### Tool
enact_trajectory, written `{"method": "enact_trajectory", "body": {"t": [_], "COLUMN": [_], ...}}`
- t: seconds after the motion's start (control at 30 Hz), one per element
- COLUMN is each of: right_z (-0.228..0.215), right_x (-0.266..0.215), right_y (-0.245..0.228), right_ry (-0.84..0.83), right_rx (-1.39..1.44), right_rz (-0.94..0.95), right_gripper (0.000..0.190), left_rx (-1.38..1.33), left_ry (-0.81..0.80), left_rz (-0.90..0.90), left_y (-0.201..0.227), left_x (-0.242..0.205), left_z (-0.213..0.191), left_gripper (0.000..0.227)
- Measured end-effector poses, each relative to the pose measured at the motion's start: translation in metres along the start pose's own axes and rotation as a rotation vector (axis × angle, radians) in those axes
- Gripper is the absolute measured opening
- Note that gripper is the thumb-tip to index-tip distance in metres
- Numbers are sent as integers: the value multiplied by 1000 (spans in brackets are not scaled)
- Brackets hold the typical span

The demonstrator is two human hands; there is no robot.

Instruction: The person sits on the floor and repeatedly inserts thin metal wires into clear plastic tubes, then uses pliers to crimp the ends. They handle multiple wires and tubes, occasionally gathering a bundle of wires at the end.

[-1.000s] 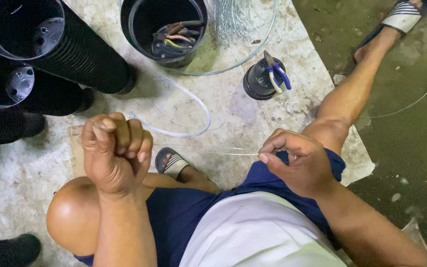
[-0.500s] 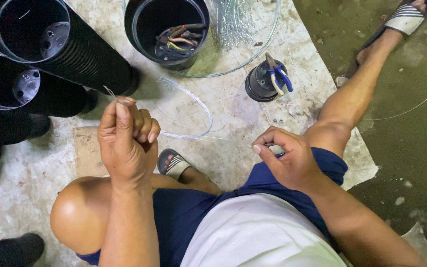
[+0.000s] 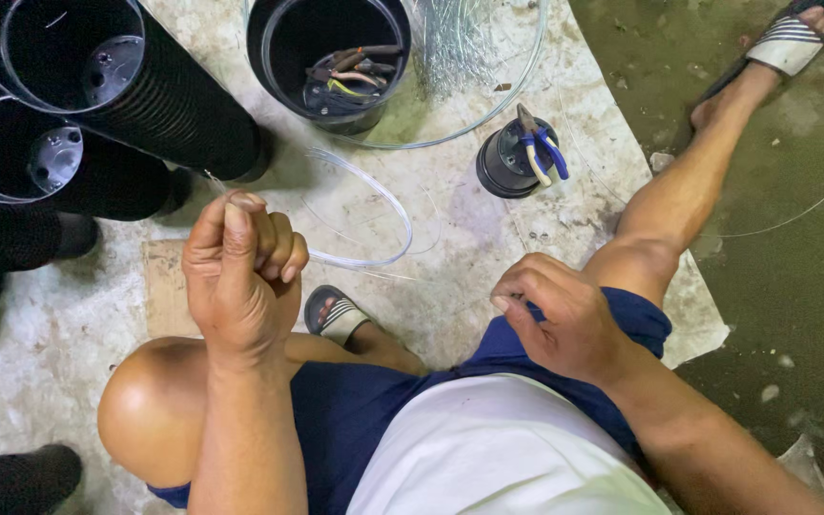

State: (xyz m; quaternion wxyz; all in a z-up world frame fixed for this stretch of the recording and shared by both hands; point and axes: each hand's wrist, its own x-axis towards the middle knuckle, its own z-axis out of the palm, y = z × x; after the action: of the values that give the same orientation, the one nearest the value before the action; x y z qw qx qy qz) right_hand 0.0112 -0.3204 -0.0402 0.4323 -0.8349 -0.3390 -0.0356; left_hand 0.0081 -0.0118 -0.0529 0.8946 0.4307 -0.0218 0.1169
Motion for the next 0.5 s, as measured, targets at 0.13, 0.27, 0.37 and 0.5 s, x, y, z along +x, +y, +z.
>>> {"method": "enact_trajectory", "body": {"t": [0.13,0.27,0.37,0.5], "right_z": [-1,0,11,31], "right_x": [0,-8,-18,-28], "right_y": [-2,4,21,56], "right_ry": [-11,-24,3,82], "right_rx": [58,139,218,437], "right_rz": [38,175,293,521], "right_gripper": [7,6,6,8], "left_rx": [-4,12,84,517], "left_ry": [-6,8,54,93], "left_rz": [9,33,82,284], "left_y": [1,-4,-13,-23], "left_x": [-1,0,7,8], "left_z": [-4,-7,-3,14], "left_gripper": [18,19,18,26]}}
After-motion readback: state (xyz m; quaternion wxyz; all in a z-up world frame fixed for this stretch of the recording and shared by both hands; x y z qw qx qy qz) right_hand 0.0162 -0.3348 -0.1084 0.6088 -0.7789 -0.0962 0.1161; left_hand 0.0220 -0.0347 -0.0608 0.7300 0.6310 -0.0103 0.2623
